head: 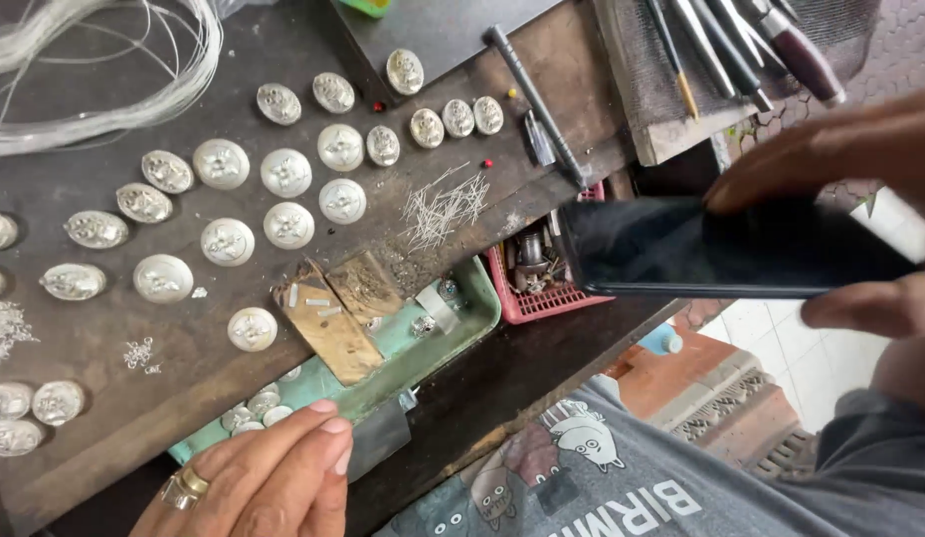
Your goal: Using needle-nose pliers to bend and shape small silver wire components on a jeweler's workbench.
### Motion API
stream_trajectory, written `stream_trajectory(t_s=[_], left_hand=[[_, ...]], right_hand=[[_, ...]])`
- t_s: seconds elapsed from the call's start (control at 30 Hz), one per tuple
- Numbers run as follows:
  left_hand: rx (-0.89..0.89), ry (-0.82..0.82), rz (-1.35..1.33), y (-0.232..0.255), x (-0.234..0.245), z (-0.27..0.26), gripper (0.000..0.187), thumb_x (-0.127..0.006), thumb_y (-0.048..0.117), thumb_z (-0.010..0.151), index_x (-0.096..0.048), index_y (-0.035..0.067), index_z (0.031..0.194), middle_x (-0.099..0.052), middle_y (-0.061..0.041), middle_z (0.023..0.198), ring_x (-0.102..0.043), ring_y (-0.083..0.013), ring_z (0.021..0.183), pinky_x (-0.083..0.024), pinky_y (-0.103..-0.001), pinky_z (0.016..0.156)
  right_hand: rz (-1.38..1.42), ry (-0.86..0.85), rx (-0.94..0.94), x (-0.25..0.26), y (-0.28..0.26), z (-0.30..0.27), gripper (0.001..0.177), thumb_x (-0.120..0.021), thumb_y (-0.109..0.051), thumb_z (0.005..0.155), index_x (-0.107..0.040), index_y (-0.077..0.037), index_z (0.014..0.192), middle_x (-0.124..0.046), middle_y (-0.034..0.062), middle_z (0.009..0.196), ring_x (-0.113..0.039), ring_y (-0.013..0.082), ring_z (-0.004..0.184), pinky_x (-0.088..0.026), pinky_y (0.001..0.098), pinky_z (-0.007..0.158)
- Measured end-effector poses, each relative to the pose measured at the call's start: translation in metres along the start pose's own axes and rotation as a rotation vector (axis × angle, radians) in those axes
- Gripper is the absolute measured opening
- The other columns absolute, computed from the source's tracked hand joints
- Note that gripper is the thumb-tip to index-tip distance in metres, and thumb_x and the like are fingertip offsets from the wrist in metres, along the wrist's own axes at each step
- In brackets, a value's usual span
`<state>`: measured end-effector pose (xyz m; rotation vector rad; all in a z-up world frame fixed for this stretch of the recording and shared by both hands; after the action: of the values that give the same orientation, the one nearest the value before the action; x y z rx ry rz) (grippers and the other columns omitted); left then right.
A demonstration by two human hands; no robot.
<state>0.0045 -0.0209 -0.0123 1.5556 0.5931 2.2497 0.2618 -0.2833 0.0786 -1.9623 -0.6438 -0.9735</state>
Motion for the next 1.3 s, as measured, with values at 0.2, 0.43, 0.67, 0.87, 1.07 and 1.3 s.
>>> stream_trajectory(t_s=[0.2, 0.43, 0.67, 0.87, 1.07, 1.3], left_hand=[[-0.047, 0.043, -0.053, 0.001, -0.004, 0.004, 0.008, -0.056, 0.011, 0.079, -0.061, 0.013, 0.085, -0.065, 0.001, 0.086, -0.062, -0.0106, 0.07, -0.049, -0.025, 0.064], [-0.128, 0.118, -0.027, 0.0, -0.008, 0.007, 0.008, -0.054, 0.014, 0.081, -0.061, 0.011, 0.083, -0.065, 0.0, 0.083, -0.062, -0.0103, 0.067, -0.049, -0.025, 0.061], [-0.064, 0.129, -0.009, 0.004, -0.011, 0.008, 0.012, -0.05, 0.018, 0.082, -0.062, 0.015, 0.084, -0.065, 0.003, 0.083, -0.063, -0.0096, 0.066, -0.047, -0.024, 0.053], [0.007, 0.027, 0.006, 0.001, -0.019, -0.003, 0.011, -0.055, 0.015, 0.079, -0.061, 0.017, 0.088, -0.066, 0.005, 0.088, -0.062, -0.0088, 0.072, -0.047, -0.025, 0.06], [0.15, -0.067, -0.021, -0.015, -0.04, -0.034, 0.022, -0.059, 0.019, 0.074, -0.059, 0.022, 0.096, -0.064, 0.006, 0.097, -0.06, -0.0145, 0.083, -0.047, -0.034, 0.077], [0.173, 0.014, -0.066, -0.016, -0.044, -0.04, 0.018, -0.059, 0.014, 0.076, -0.06, 0.018, 0.094, -0.065, 0.003, 0.096, -0.059, -0.0172, 0.077, -0.047, -0.034, 0.079]], right_hand=[[0.144, 0.038, -0.121, -0.056, 0.007, -0.017, 0.056, -0.077, -0.034, 0.049, -0.065, -0.01, 0.099, -0.069, 0.0057, 0.096, -0.07, 0.0172, 0.08, -0.056, 0.0301, 0.072], [-0.041, 0.402, -0.158, -0.117, 0.008, 0.015, 0.059, -0.069, -0.035, 0.064, -0.06, 0.007, 0.104, -0.064, 0.0183, 0.088, -0.049, 0.012, 0.033, -0.047, 0.0267, 0.029], [-0.66, 0.418, -0.481, -0.151, 0.012, 0.053, 0.058, -0.056, -0.062, 0.073, -0.054, -0.005, 0.076, -0.056, 0.0109, 0.069, -0.054, 0.022, 0.048, -0.042, 0.0327, 0.038], [-0.864, 0.453, -0.426, -0.161, 0.019, 0.06, 0.062, -0.056, -0.068, 0.069, -0.059, -0.006, 0.067, -0.059, 0.0125, 0.069, -0.057, 0.0238, 0.064, -0.046, 0.032, 0.054], [-0.824, 0.527, -0.404, -0.162, 0.022, 0.053, 0.06, -0.059, -0.069, 0.068, -0.056, -0.009, 0.063, -0.053, 0.0078, 0.064, -0.053, 0.0214, 0.059, -0.043, 0.0312, 0.052], [-0.783, 0.515, -0.415, -0.152, 0.008, 0.043, 0.07, -0.058, -0.075, 0.065, -0.054, -0.008, 0.084, -0.053, 0.01, 0.085, -0.053, 0.022, 0.061, -0.043, 0.0304, 0.05]])
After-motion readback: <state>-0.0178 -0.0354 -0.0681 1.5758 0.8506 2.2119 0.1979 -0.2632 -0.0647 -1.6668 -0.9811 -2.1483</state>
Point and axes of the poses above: each hand's wrist, its own z-axis towards the middle knuckle, its own x-axis out of the back of the hand, y = z × x, the point moved 1 cm from there along z, towards the middle knuckle
